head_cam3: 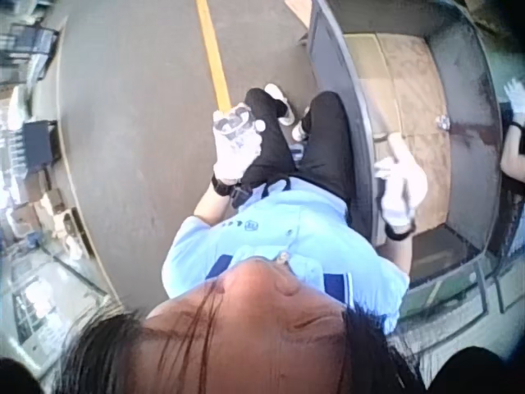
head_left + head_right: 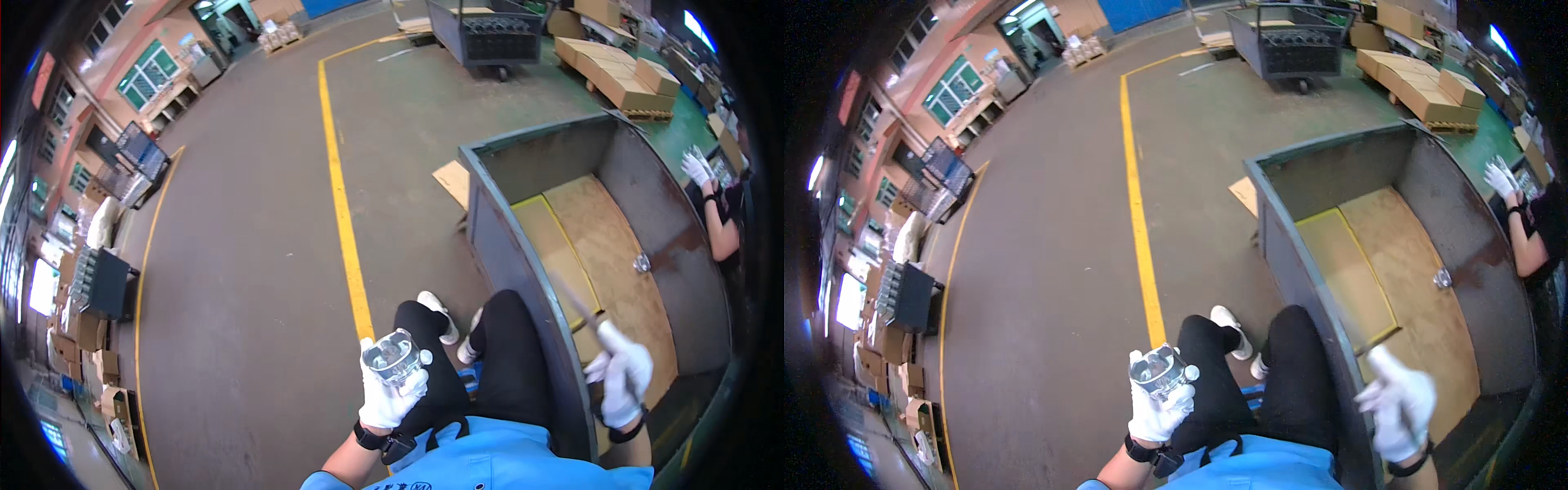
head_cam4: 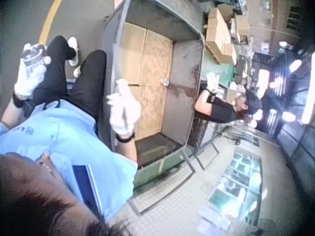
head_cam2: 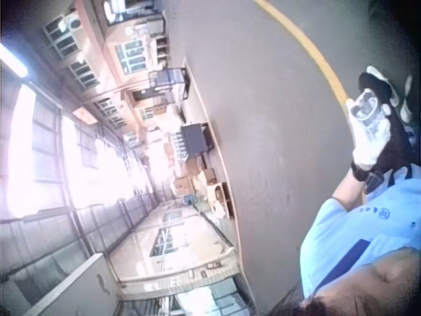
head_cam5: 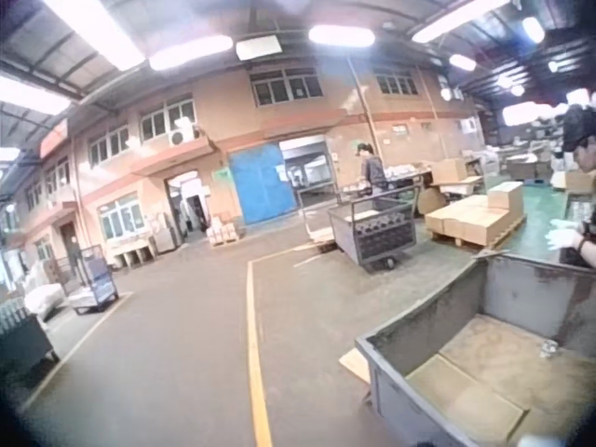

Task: Inspecting metal pistons for quality and arranging them in a container on a factory floor.

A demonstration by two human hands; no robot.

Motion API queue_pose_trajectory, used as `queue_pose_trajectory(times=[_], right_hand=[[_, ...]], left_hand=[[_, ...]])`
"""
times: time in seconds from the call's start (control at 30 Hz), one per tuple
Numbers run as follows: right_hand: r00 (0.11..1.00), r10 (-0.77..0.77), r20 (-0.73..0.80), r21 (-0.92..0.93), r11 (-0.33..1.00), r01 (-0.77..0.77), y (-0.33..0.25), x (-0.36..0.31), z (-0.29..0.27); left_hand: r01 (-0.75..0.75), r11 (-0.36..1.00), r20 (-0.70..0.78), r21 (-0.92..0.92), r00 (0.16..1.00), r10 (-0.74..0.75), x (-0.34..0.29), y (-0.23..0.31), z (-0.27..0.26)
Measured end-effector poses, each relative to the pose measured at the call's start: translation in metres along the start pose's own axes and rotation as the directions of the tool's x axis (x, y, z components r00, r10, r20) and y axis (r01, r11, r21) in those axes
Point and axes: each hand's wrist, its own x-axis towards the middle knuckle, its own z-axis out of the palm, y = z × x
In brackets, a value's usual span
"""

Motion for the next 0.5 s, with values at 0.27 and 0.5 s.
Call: queue_pose_trajectory(times=[0.27,0.5], right_hand=[[0.739,0.651,0.173,-0.878,0.442,-0.184,0.110,-0.025,-0.124],[0.622,0.663,0.417,-0.892,0.430,0.140,0.202,-0.089,-0.101]], left_hand=[[0.105,0.979,-0.016,0.174,0.994,-0.104,0.008,0.014,-0.027],[0.177,0.979,-0.006,0.105,0.984,-0.178,0.004,0.011,-0.020]])
